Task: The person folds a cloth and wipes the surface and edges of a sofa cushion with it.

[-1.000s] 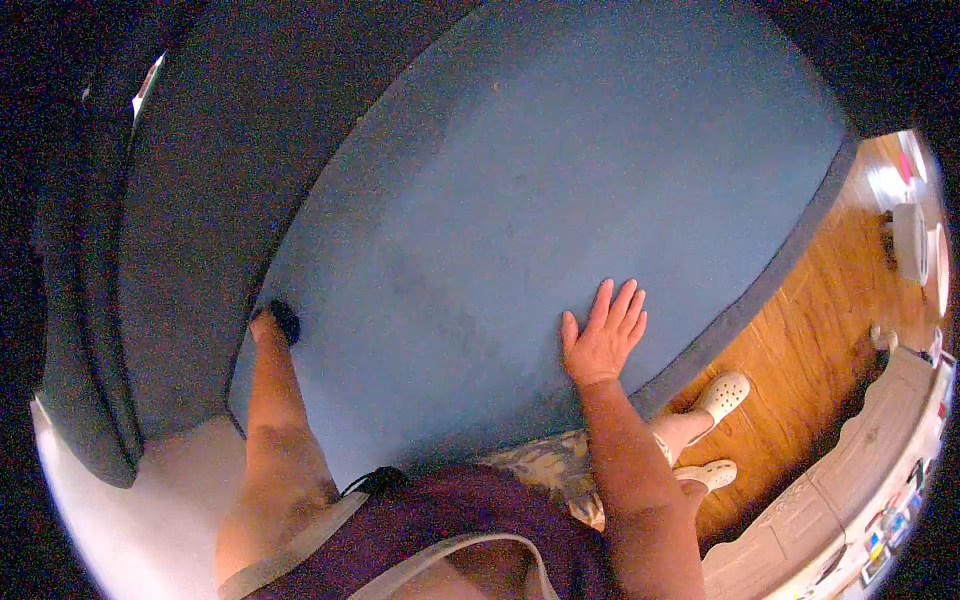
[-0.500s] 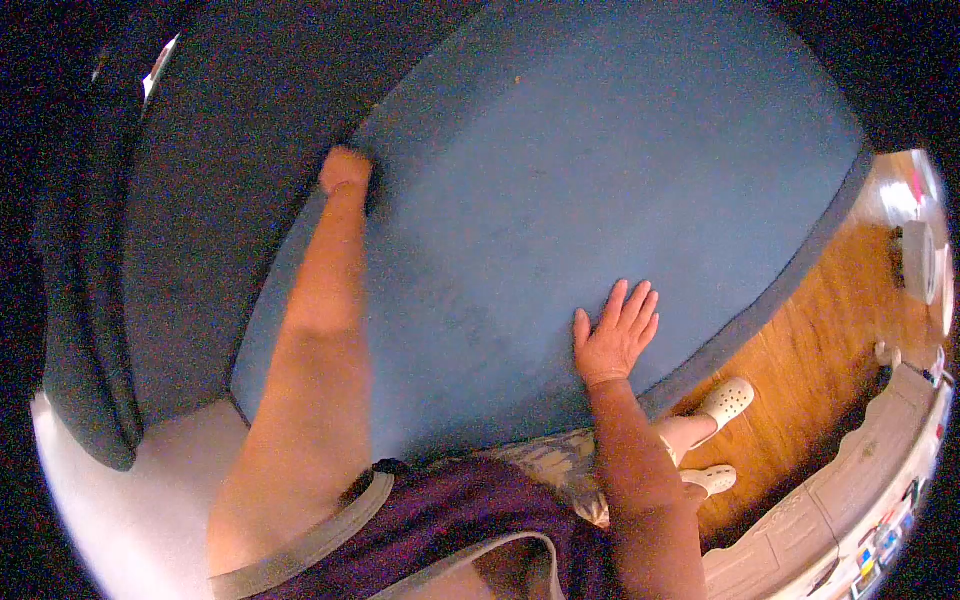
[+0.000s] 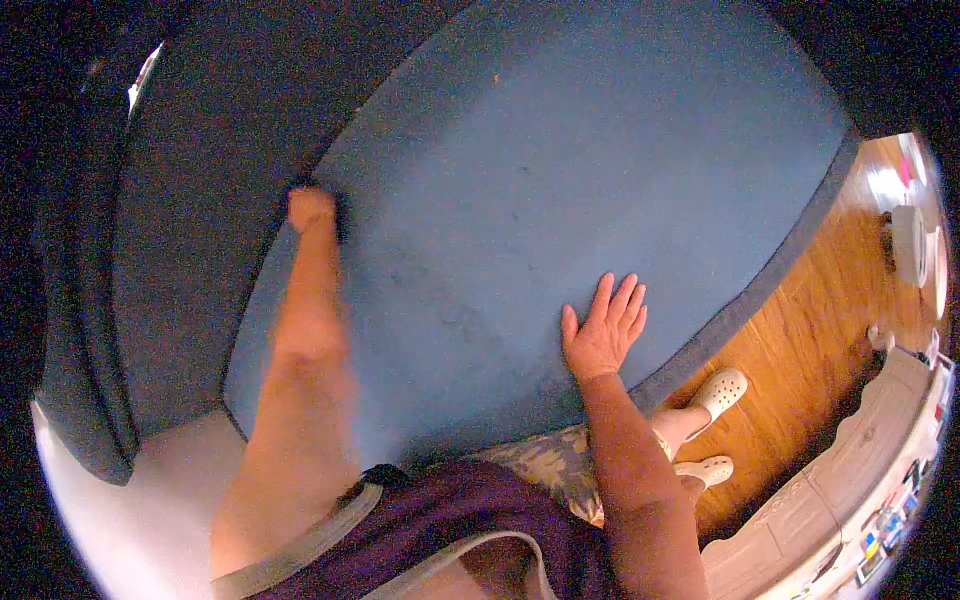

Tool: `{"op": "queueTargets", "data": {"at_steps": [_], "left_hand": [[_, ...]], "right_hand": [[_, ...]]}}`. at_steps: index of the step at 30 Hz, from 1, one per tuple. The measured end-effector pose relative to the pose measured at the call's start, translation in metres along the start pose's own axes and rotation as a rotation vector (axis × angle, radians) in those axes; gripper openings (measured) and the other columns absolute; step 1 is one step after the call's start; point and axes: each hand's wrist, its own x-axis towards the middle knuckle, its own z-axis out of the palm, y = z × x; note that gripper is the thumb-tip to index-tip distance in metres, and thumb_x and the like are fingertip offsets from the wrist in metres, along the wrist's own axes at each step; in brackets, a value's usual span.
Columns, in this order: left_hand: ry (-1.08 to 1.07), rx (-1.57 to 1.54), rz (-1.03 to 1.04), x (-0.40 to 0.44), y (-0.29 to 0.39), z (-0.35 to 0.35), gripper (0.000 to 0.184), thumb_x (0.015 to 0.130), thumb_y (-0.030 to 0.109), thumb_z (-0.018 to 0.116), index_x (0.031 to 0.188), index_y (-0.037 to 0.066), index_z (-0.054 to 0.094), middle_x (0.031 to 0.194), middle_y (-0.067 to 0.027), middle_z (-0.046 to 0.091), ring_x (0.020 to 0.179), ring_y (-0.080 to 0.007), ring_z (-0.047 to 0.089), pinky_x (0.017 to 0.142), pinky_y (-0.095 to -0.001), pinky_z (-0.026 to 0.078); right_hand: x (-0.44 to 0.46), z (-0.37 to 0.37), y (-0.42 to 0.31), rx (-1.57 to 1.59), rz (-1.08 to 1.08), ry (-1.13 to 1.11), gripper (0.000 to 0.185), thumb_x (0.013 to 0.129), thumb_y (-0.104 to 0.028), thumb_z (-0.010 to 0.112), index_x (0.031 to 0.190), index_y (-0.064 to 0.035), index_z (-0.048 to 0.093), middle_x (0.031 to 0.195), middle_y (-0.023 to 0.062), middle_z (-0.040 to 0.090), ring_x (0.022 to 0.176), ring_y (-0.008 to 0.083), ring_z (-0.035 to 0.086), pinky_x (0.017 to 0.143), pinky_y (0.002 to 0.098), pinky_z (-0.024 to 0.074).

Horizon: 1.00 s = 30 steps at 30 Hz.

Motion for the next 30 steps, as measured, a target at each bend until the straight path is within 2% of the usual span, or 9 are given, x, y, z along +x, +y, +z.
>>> {"op": "queueTargets", "data": {"at_steps": [2, 6, 10, 15, 16, 21, 22, 28, 30], "left_hand": [[-0.014, -0.122, 0.022, -0.003, 0.055, -0.007, 0.042, 0.082, 0.025, 0.059, 0.11, -0.005, 0.052, 0.11, -0.017, 0.062, 0.101, -0.0335, 0.062, 0.081, -0.0406, 0.053], [-0.159, -0.58, 0.629, -0.056, 0.169, -0.042, 0.04, 0.08, 0.018, 0.054, 0.12, 0.015, 0.059, 0.118, -0.0156, 0.059, 0.111, -0.0357, 0.054, 0.096, -0.0418, 0.043], [0.24, -0.767, 0.791, -0.074, 0.126, -0.061, 0.043, 0.079, 0.009, 0.054, 0.122, 0.007, 0.057, 0.121, -0.019, 0.057, 0.113, -0.0347, 0.053, 0.099, -0.041, 0.04], [0.096, -0.634, 0.134, -0.016, -0.12, -0.013, 0.043, 0.077, 0.011, 0.057, 0.12, 0.003, 0.059, 0.112, -0.0192, 0.063, 0.103, -0.0358, 0.06, 0.092, -0.0386, 0.047], [0.129, -0.271, -0.128, 0.004, -0.174, 0.012, 0.041, 0.078, 0.014, 0.057, 0.118, 0.003, 0.06, 0.106, -0.0172, 0.065, 0.097, -0.0344, 0.063, 0.088, -0.0382, 0.05], [-0.022, -0.098, -0.676, 0.023, -0.24, 0.047, 0.043, 0.082, 0.027, 0.061, 0.116, 0.001, 0.057, 0.114, -0.0133, 0.062, 0.104, -0.0279, 0.061, 0.088, -0.0394, 0.048], [-0.059, 0.145, -0.433, -0.004, -0.177, 0.0, 0.044, 0.082, 0.028, 0.062, 0.115, -0.001, 0.055, 0.117, -0.0132, 0.06, 0.106, -0.0263, 0.06, 0.09, -0.0414, 0.047], [-0.033, -0.112, 0.049, -0.02, 0.067, -0.014, 0.034, 0.08, 0.025, 0.061, 0.106, 0.003, 0.063, 0.112, -0.0145, 0.063, 0.102, -0.0286, 0.062, 0.085, -0.0395, 0.051], [-0.048, -0.592, 0.494, -0.05, 0.14, -0.029, 0.04, 0.076, 0.016, 0.056, 0.115, 0.012, 0.063, 0.115, -0.014, 0.062, 0.109, -0.0307, 0.058, 0.093, -0.0398, 0.047]], "right_hand": [[0.002, 0.0, 0.0, 0.005, -0.002, 0.015, 0.075, 0.086, -0.04, 0.053, 0.143, -0.0021, 0.024, 0.148, 0.0253, 0.017, 0.138, 0.0421, 0.013, 0.109, 0.0539, 0.0113], [0.0, 0.002, 0.002, 0.013, 0.005, -0.008, 0.078, 0.083, -0.044, 0.056, 0.142, -0.0028, 0.026, 0.149, 0.0259, 0.015, 0.138, 0.0432, 0.011, 0.109, 0.0553, 0.01], [-0.001, -0.002, 0.002, 0.045, -0.016, 0.008, 0.078, 0.083, -0.044, 0.056, 0.142, -0.0023, 0.026, 0.149, 0.026, 0.015, 0.138, 0.0432, 0.012, 0.109, 0.0553, 0.0103], [-0.006, 0.001, 0.006, 0.022, -0.019, 0.029, 0.077, 0.083, -0.043, 0.055, 0.142, -0.0025, 0.026, 0.149, 0.0259, 0.015, 0.138, 0.0429, 0.012, 0.11, 0.0541, 0.0096], [-0.002, 0.002, 0.006, 0.025, -0.028, 0.01, 0.077, 0.083, -0.043, 0.055, 0.142, -0.0025, 0.026, 0.149, 0.0259, 0.015, 0.138, 0.0429, 0.012, 0.11, 0.0541, 0.0096], [0.001, 0.0, 0.003, -0.029, -0.02, 0.009, 0.077, 0.085, -0.042, 0.054, 0.143, -0.0025, 0.024, 0.15, 0.0251, 0.014, 0.139, 0.0416, 0.011, 0.11, 0.0528, 0.0097], [0.001, -0.002, 0.002, -0.039, -0.009, -0.003, 0.076, 0.085, -0.042, 0.054, 0.143, -0.0028, 0.024, 0.15, 0.0248, 0.014, 0.139, 0.0413, 0.011, 0.11, 0.0529, 0.0099], [0.0, 0.001, 0.003, -0.05, -0.033, 0.051, 0.075, 0.086, -0.042, 0.052, 0.144, -0.0043, 0.023, 0.15, 0.0242, 0.015, 0.139, 0.041, 0.013, 0.11, 0.0539, 0.0122], [0.001, 0.002, 0.004, -0.046, -0.034, 0.06, 0.074, 0.087, -0.042, 0.052, 0.144, -0.0048, 0.023, 0.15, 0.024, 0.015, 0.138, 0.041, 0.013, 0.109, 0.054, 0.0127]]}}
